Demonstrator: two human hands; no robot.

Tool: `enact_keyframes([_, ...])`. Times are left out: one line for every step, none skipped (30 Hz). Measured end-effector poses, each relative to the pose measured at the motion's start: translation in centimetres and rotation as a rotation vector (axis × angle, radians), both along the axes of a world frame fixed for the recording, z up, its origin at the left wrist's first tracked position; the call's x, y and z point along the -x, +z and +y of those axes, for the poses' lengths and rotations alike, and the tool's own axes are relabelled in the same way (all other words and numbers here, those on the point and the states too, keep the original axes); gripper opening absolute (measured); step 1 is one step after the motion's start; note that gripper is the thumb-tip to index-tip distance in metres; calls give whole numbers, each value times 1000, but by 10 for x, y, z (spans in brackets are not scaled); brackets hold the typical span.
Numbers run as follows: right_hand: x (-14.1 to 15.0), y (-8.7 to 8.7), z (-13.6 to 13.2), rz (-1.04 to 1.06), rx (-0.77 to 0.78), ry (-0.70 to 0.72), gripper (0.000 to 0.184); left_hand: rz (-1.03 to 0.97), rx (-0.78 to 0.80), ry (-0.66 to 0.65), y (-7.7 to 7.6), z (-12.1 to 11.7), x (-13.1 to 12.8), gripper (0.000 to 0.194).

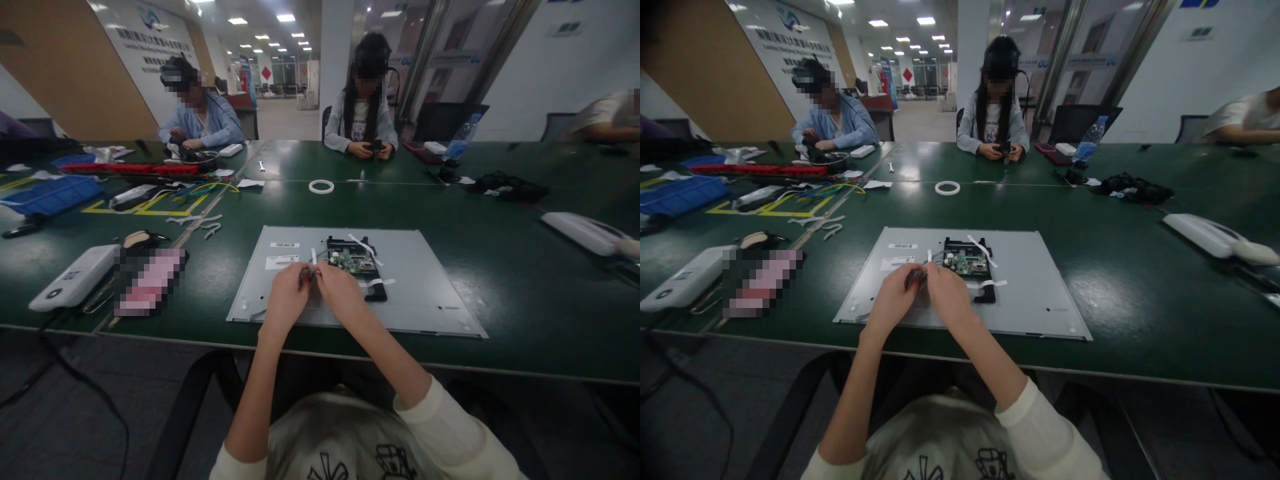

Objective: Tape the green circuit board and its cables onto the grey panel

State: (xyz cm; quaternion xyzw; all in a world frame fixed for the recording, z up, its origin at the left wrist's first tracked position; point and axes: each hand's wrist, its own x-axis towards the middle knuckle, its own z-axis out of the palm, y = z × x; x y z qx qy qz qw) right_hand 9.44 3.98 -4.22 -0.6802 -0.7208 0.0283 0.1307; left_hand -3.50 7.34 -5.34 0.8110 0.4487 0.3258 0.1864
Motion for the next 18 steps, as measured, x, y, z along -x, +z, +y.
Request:
enact_keyframes([0,0,0,-7,4,-4,21,3,-6,14,1,1,-1,29])
enact_keyframes([0,0,0,-14,6,-6,21,10,-14,17,3,2,-2,32])
enact_keyframes([0,0,-1,-23,4,-5,21,22,-21,7,5,3,-4,35])
enact_keyframes([0,1,-1,-32,-1,-1,21,40,-26,-16,8,5,-6,38])
enact_keyframes([1,1,-1,-41,-6,7,20,65,-26,-44,11,8,-8,41])
enact_keyframes([1,1,-1,-50,-10,17,20,95,-23,-73,13,11,-10,44])
enact_keyframes([1,1,-1,-57,-13,28,19,134,-16,-99,16,14,-12,47])
enact_keyframes([1,1,-2,-61,-17,39,19,181,-4,-123,18,17,-13,50])
enact_keyframes([2,0,-2,-59,-22,47,19,234,13,-143,20,20,-14,53])
enact_keyframes([2,0,-3,-53,-27,56,19,288,33,-158,21,23,-15,54])
enact_keyframes([3,0,-4,-43,-33,63,20,339,54,-167,22,25,-15,55])
enact_keyframes([3,0,-6,-31,-40,71,20,383,74,-171,23,27,-14,56])
enact_keyframes([4,0,-8,-17,-47,81,20,417,89,-173,23,28,-14,55])
enact_keyframes([5,0,-10,-3,-55,90,20,442,98,-172,24,29,-14,55])
enact_keyframes([6,-1,-13,12,-64,98,20,459,100,-168,24,30,-13,54])
enact_keyframes([6,-1,-17,28,-74,104,21,469,96,-165,23,30,-13,53])
enact_keyframes([7,-2,-20,45,-85,109,21,474,88,-162,23,30,-13,51])
enact_keyframes([7,-2,-24,63,-97,113,23,475,77,-160,22,31,-13,49])
